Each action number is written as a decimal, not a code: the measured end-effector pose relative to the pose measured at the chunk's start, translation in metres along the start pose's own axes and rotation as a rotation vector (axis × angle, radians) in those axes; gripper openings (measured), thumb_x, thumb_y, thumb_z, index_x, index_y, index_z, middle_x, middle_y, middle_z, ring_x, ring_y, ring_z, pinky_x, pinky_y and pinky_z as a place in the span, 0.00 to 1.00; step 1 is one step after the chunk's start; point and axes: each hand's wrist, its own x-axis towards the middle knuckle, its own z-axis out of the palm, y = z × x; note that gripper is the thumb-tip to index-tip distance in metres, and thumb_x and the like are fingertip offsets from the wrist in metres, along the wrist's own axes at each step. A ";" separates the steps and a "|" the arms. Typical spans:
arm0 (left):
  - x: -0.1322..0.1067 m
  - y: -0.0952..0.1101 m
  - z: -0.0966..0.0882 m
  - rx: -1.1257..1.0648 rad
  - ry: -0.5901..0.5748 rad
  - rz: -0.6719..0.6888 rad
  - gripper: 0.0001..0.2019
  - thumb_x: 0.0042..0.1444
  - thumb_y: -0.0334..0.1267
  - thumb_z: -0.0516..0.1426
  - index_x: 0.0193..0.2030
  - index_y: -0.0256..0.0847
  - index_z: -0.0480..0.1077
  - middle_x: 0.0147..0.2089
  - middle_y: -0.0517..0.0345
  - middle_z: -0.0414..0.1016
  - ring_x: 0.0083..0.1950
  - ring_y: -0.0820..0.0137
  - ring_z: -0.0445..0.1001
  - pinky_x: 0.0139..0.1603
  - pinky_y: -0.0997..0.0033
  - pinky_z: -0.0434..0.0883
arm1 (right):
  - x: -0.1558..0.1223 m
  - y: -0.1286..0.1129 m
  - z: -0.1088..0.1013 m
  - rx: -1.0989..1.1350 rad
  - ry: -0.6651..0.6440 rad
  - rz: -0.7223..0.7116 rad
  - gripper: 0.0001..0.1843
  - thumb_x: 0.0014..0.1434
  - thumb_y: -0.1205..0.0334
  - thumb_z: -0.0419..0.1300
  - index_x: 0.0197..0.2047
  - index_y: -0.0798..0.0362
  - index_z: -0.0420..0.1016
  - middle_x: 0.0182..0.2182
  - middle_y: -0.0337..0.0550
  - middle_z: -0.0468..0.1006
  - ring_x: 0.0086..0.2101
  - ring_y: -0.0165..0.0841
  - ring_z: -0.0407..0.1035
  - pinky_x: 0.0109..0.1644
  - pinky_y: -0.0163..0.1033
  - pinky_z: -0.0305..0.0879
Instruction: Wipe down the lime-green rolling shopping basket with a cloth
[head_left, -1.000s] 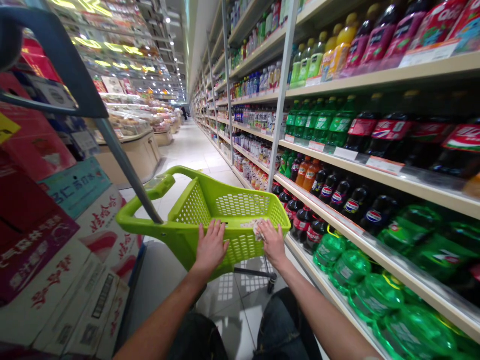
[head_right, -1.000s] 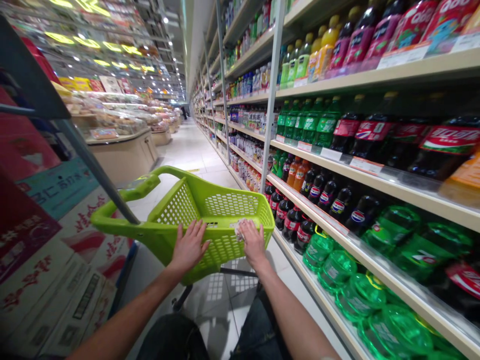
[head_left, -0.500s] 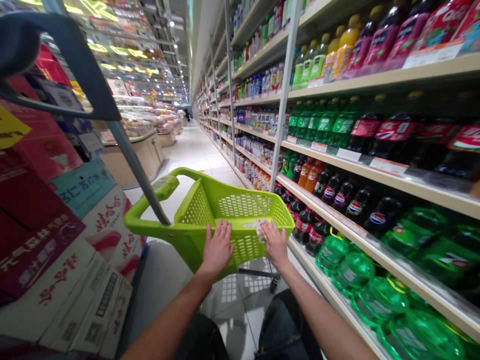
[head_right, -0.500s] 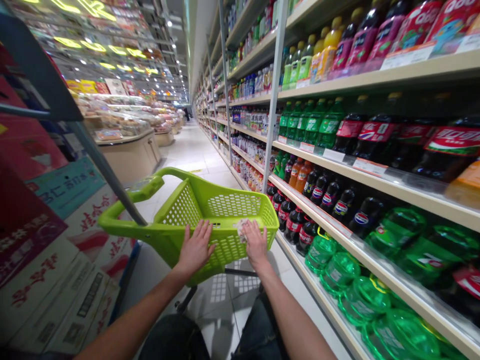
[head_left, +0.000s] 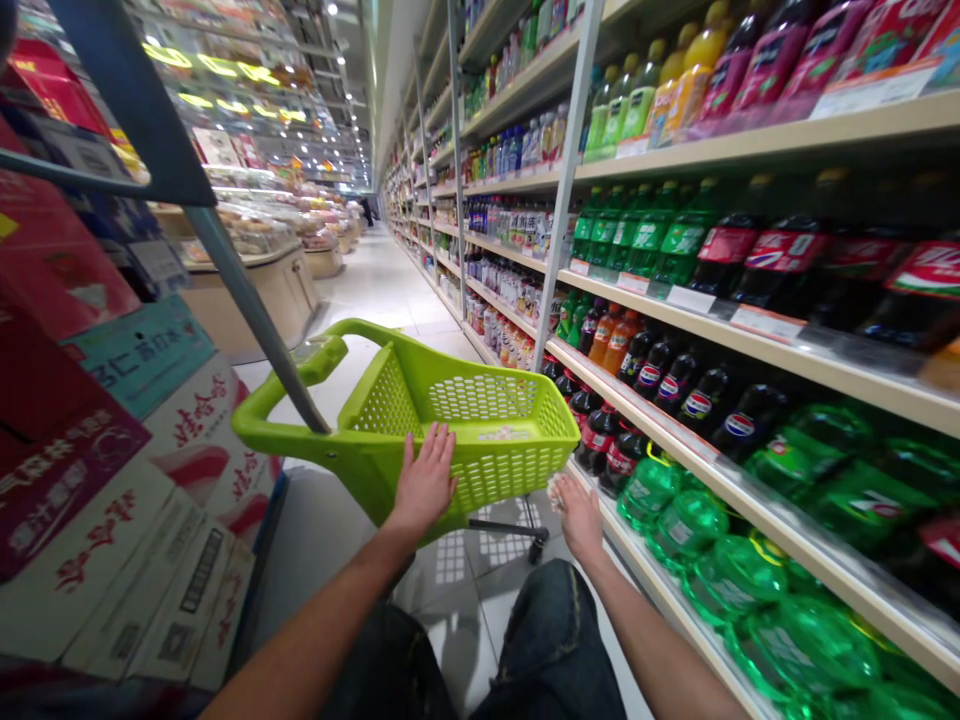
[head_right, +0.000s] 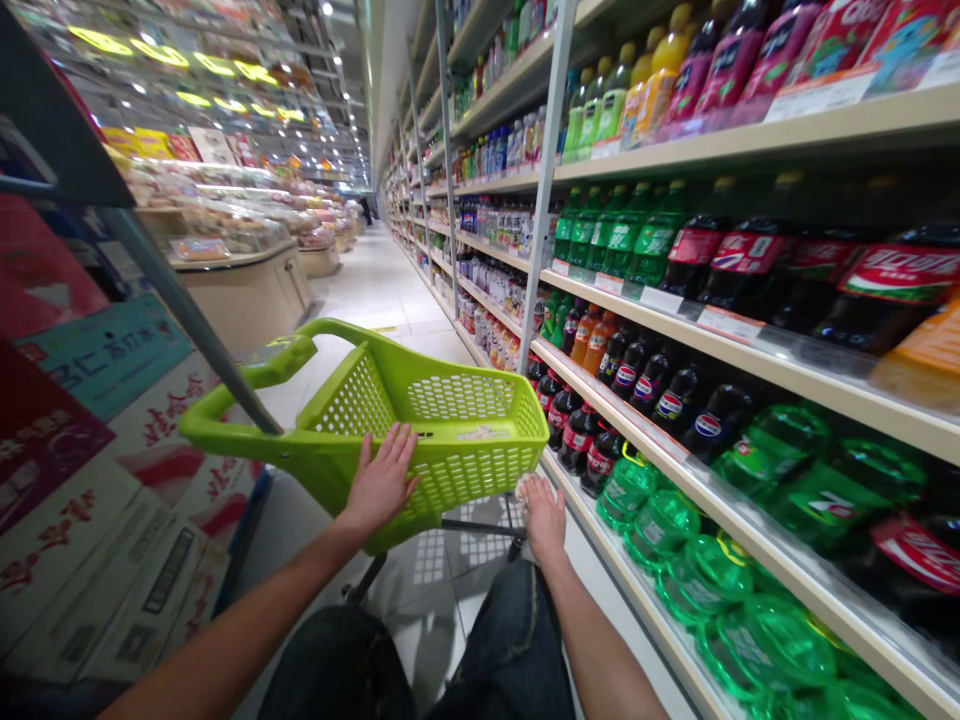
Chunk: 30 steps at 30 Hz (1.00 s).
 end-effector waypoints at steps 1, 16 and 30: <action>-0.002 0.000 0.003 0.003 0.011 0.006 0.28 0.55 0.41 0.45 0.62 0.34 0.49 0.65 0.51 0.45 0.66 0.62 0.38 0.63 0.48 0.36 | 0.003 0.003 -0.005 0.005 0.034 -0.004 0.24 0.52 0.74 0.46 0.50 0.52 0.68 0.50 0.47 0.69 0.53 0.38 0.59 0.56 0.49 0.47; -0.033 -0.004 0.024 -0.047 -0.034 0.091 0.29 0.51 0.35 0.46 0.62 0.37 0.50 0.66 0.55 0.43 0.66 0.66 0.40 0.63 0.53 0.42 | 0.003 -0.026 -0.014 0.070 0.163 -0.125 0.25 0.53 0.75 0.45 0.53 0.51 0.64 0.52 0.47 0.67 0.55 0.36 0.55 0.57 0.50 0.44; -0.063 -0.023 0.033 -0.068 -0.011 -0.034 0.28 0.50 0.32 0.45 0.61 0.35 0.52 0.65 0.54 0.46 0.66 0.65 0.44 0.63 0.52 0.45 | 0.029 -0.076 -0.020 0.126 0.213 -0.254 0.22 0.56 0.73 0.46 0.53 0.52 0.64 0.53 0.47 0.67 0.57 0.35 0.53 0.59 0.51 0.41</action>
